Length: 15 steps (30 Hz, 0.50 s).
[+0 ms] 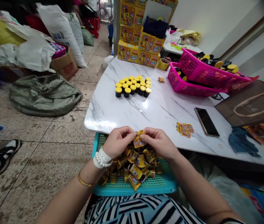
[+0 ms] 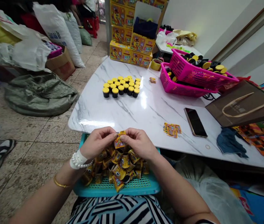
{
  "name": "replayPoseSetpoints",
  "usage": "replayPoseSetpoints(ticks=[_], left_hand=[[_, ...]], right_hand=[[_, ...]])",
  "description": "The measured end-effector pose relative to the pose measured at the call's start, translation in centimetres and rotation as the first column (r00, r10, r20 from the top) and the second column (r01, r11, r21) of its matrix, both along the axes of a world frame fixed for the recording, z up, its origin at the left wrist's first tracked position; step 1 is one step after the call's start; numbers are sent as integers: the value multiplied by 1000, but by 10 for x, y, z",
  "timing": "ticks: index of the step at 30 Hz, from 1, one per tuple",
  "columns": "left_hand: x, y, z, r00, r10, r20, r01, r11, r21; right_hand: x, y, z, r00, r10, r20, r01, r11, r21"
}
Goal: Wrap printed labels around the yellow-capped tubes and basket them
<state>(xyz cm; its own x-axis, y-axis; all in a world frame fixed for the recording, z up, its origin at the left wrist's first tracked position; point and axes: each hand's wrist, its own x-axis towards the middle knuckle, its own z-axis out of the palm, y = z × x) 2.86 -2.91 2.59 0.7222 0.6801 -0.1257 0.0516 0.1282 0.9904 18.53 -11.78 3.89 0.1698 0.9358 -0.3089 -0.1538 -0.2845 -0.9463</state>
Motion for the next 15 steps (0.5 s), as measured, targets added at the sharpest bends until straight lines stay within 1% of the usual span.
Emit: replayPoseSetpoints(ticks=[1,3,5,6,7,9,11,15], left_hand=[[0,2,1,1000,12,-10,-12,1000,16],[-2,1,3,993,114,-8,-114,993,41],[-3,-8,7,965,262,15,-262,964,52],[-4,-14,8,947,319,29,-320,946,51],[-6,-21,9,935,351,39,-353,934,51],[-8,-35,10,923,381,47,-383,922,56],[-9,-46,9,914,402,50,-404,914,48],[-7,-54,6,904,423,58,-424,906,5]], right_hand=[[0,0,0,999,-5,33,5,1000,-1],[-1,1,-2,993,-66,94,65,998,14],[-4,1,-6,981,-141,134,136,990,41],[-6,1,-8,974,-171,145,165,985,53],[-8,1,-10,968,-199,151,190,979,67],[-12,0,-13,957,-238,164,224,969,99],[-15,-3,-13,952,-242,186,223,967,120],[-17,-8,-10,949,-207,237,182,976,122]])
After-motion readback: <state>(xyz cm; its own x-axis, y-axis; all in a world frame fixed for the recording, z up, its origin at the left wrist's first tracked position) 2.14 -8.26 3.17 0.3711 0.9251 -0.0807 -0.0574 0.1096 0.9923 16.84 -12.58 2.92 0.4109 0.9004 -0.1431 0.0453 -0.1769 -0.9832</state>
